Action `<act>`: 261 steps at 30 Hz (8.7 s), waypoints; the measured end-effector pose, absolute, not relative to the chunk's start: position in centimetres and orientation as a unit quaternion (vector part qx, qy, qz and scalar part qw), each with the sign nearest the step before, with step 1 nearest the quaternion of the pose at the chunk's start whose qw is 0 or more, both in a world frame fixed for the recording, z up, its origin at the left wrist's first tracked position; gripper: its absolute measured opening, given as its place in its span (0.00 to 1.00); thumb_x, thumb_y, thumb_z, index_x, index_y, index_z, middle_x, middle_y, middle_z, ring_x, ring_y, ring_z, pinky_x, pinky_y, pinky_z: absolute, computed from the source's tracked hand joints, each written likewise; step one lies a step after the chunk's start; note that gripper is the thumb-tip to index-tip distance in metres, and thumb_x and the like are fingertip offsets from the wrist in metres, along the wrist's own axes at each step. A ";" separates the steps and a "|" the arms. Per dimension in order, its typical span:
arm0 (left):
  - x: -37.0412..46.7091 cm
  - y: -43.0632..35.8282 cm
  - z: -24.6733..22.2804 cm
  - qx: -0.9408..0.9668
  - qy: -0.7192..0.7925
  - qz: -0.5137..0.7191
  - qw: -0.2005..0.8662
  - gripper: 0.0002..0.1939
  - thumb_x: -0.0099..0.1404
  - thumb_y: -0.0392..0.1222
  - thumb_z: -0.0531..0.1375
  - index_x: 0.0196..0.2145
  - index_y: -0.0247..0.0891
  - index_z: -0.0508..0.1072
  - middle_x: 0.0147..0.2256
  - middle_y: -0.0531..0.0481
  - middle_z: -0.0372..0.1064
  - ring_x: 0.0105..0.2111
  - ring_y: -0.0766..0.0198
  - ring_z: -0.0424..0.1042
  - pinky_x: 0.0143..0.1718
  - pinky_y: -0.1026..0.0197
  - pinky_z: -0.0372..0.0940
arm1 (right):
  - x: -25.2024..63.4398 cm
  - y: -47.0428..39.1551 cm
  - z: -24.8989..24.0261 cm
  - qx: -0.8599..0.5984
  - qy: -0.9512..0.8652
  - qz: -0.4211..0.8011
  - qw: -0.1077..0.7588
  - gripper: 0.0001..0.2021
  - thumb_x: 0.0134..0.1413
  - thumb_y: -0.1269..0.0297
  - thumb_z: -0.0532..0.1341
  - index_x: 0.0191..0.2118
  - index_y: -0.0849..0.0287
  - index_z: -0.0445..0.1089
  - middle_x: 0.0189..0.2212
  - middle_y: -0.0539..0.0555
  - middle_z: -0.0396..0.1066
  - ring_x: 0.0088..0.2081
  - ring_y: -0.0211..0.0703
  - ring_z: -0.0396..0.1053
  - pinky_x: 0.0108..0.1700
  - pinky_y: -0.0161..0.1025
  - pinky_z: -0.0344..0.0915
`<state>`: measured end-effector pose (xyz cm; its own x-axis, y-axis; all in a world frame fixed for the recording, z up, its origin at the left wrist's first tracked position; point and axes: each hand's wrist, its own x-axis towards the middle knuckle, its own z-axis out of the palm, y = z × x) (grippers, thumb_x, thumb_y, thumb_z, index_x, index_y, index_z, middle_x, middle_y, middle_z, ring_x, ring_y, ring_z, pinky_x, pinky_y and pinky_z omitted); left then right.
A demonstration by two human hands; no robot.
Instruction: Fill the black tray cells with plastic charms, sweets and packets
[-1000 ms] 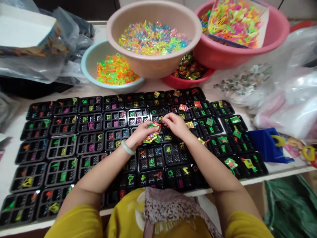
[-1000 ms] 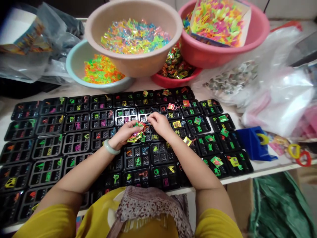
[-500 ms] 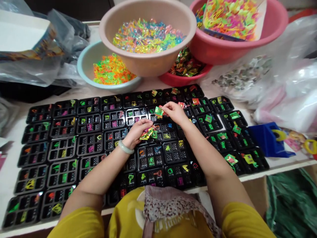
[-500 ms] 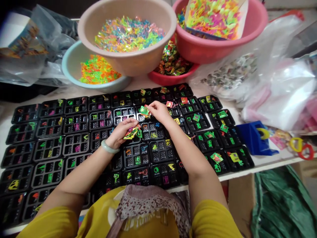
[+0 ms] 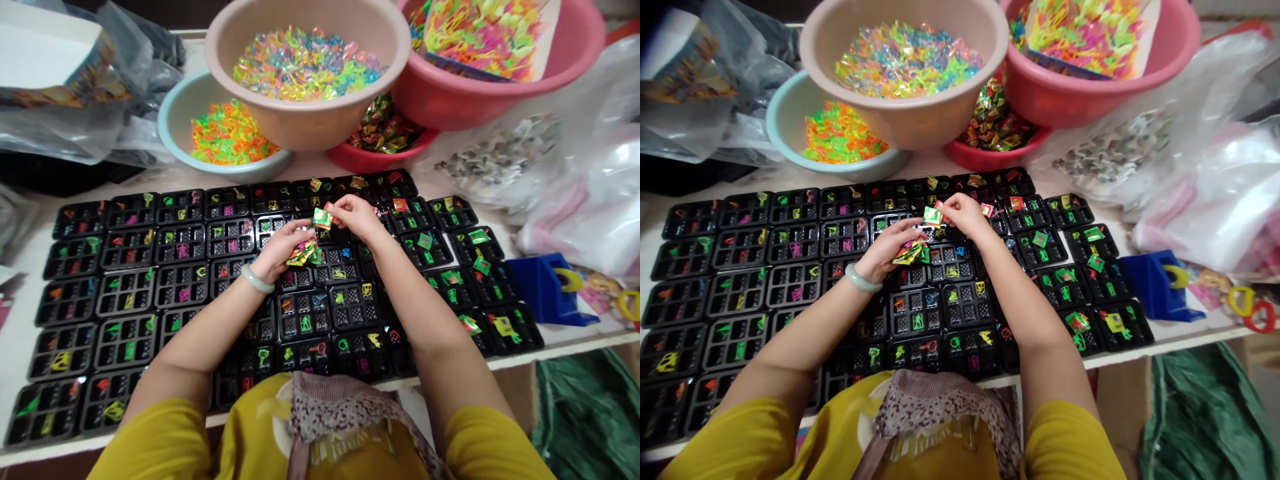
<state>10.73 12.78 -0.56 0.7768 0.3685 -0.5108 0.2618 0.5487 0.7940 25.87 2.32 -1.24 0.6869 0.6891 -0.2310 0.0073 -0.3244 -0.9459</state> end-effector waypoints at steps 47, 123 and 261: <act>3.6 6.9 -0.2 0.495 0.284 -0.106 0.814 0.16 0.49 0.47 0.69 0.31 0.33 0.76 0.26 0.49 0.73 0.24 0.67 0.71 0.24 0.67 0.64 | 16.8 -11.3 -1.1 -0.804 -0.291 0.254 0.453 0.06 0.55 0.65 0.59 0.37 0.57 0.73 0.35 0.51 0.75 0.36 0.42 0.70 0.43 0.43 0.66; -6.1 7.9 -1.6 0.447 0.331 -0.047 0.830 0.20 0.45 0.40 0.70 0.36 0.36 0.69 0.25 0.55 0.70 0.19 0.70 0.68 0.19 0.69 0.62 | 4.8 -5.5 -1.5 -0.651 -0.237 0.393 0.604 0.12 0.44 0.66 0.65 0.37 0.56 0.66 0.30 0.47 0.68 0.34 0.36 0.67 0.39 0.37 0.66; -3.4 23.7 -1.3 0.483 0.413 0.244 0.733 0.17 0.49 0.48 0.68 0.27 0.36 0.66 0.19 0.58 0.64 0.17 0.73 0.64 0.18 0.70 0.58 | 10.0 16.5 -2.2 -0.662 -0.415 0.406 0.475 0.11 0.45 0.57 0.64 0.32 0.56 0.67 0.22 0.45 0.68 0.25 0.37 0.66 0.32 0.36 0.64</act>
